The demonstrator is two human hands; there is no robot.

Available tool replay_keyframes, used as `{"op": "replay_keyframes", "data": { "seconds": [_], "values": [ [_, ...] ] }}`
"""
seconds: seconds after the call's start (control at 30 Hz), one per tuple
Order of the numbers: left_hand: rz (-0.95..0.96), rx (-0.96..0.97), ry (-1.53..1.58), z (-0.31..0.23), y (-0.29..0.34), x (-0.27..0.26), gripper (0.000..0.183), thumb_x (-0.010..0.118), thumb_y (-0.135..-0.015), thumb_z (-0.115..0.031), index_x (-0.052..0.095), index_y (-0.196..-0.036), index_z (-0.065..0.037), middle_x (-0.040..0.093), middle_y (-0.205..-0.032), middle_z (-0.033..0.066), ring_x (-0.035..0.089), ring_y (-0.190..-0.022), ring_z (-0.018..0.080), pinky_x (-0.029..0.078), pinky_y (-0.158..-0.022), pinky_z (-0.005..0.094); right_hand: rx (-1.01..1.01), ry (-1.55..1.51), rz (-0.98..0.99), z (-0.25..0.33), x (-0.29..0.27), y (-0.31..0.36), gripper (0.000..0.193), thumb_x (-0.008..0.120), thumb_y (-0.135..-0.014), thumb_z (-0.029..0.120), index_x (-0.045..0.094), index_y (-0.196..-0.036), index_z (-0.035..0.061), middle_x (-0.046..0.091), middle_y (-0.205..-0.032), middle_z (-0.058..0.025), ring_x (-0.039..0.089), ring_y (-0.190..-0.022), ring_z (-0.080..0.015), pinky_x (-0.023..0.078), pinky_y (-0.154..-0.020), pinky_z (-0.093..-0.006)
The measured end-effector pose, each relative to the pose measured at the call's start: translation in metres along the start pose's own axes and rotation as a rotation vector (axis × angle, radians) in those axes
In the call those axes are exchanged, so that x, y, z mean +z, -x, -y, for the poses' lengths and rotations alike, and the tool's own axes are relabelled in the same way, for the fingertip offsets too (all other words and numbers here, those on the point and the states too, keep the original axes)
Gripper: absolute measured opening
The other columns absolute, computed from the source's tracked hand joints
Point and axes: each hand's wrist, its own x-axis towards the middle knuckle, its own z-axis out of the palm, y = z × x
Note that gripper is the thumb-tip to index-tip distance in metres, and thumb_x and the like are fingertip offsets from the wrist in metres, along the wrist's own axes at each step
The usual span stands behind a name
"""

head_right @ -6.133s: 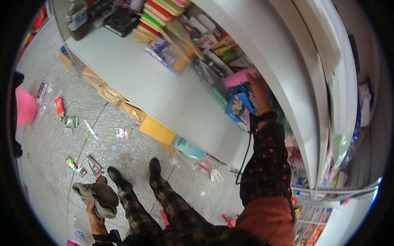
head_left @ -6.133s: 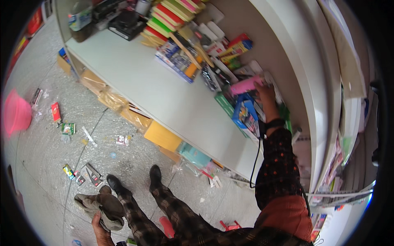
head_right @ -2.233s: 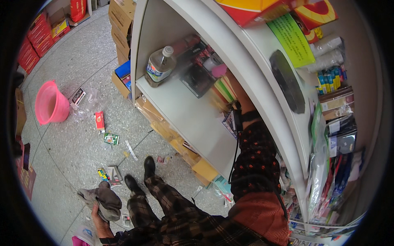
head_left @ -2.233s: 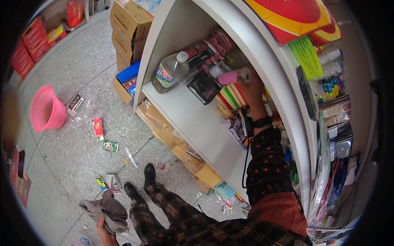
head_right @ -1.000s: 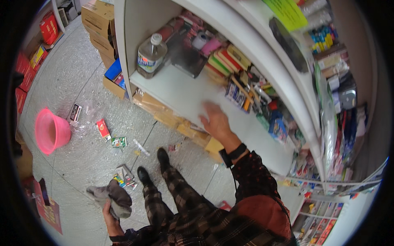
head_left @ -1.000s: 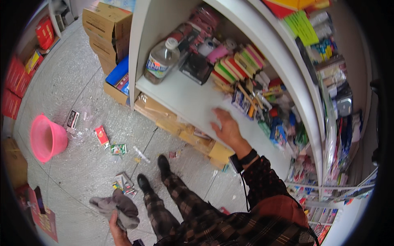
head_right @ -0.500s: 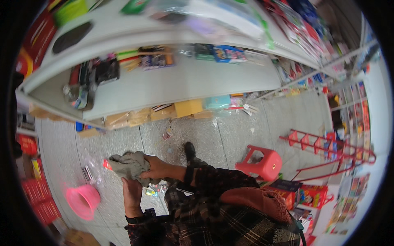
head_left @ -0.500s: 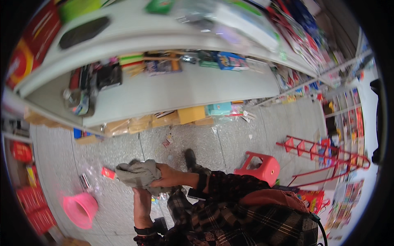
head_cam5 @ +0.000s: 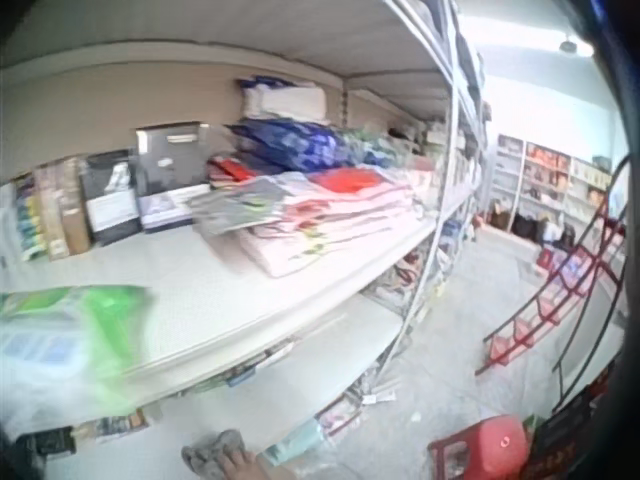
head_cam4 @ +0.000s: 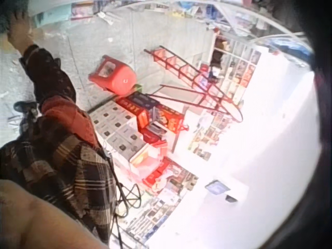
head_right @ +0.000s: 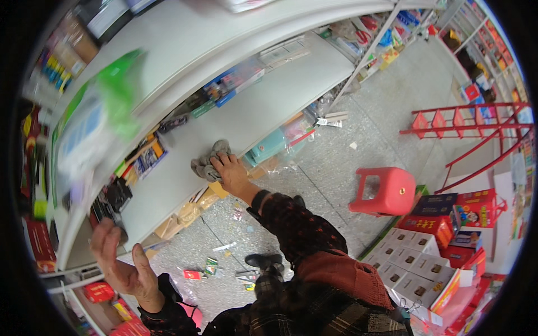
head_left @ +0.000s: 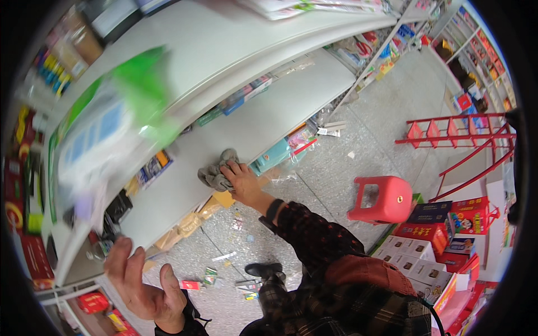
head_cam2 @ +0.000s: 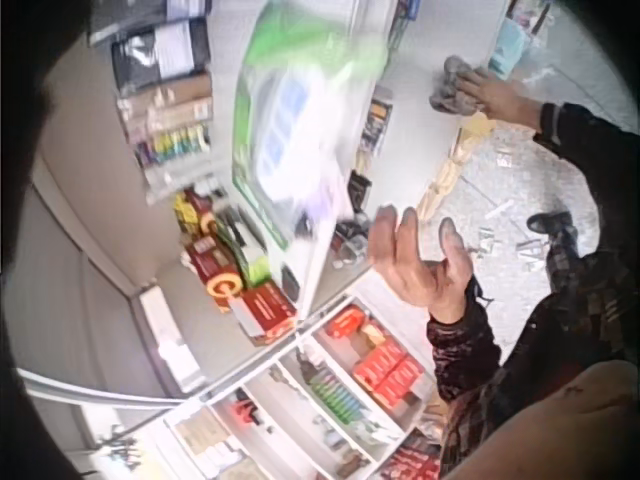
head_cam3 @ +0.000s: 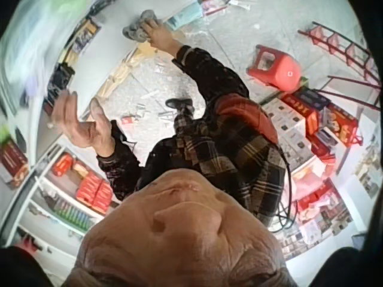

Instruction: The person organizes items on store shelves, moving boxes and plastic-wrapped goods, then picks up a pink box containing socks and other small items, places them back, and walks to a counter area where they handle a phone and a bag.

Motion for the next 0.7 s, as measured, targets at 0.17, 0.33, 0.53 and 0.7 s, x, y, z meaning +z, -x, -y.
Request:
{"op": "replay_keyframes", "data": {
  "seconds": [0.17,0.33,0.53,0.7],
  "values": [
    [-0.084,0.108,-0.162,-0.053,-0.085,0.060,0.032,0.052,-0.095,-0.009,0.052,-0.124,0.004,0.050,-0.130,0.0217,0.048,-0.124,0.0371,0.039,-0.105,0.0489,-0.105,0.052,0.187,-0.102,-0.006,-0.025,0.061,0.072,-0.065,0.017,0.058,-0.124,0.0153,0.052,-0.129,-0.0072,0.049,-0.108,-0.0299,0.043,-0.085,-0.0430],
    [-0.127,0.088,-0.387,-0.071,-0.108,0.087,0.028,0.051,-0.099,-0.014,0.052,-0.121,0.003,0.050,-0.132,0.0185,0.049,-0.124,0.0294,0.038,-0.108,0.0435,0.155,0.175,0.096,-0.267,-0.085,-0.048,0.067,0.077,-0.047,0.011,0.063,-0.113,0.0127,0.059,-0.118,-0.0104,0.055,-0.097,-0.0327,0.047,-0.086,-0.0426],
    [-0.074,0.074,-0.636,-0.076,-0.124,0.077,0.035,0.051,-0.100,-0.022,0.054,-0.126,0.002,0.056,-0.126,0.0164,0.050,-0.122,0.0300,0.040,-0.106,0.0446,0.649,0.573,-0.033,-0.467,-0.251,-0.008,0.038,0.073,-0.071,0.025,0.058,-0.100,0.0049,0.063,-0.094,-0.0184,0.060,-0.088,-0.0383,0.049,-0.077,-0.0469],
    [-0.141,0.030,-0.540,-0.101,-0.134,0.073,0.034,0.061,-0.095,-0.027,0.060,-0.113,0.002,0.057,-0.107,0.0170,0.051,-0.102,0.0300,0.041,-0.090,0.0434,1.067,0.287,-0.200,-0.434,-0.307,0.195,0.042,0.076,-0.070,0.026,0.061,-0.100,0.0006,0.067,-0.093,-0.0220,0.064,-0.087,-0.0420,0.051,-0.074,-0.0497]
  ]
}}
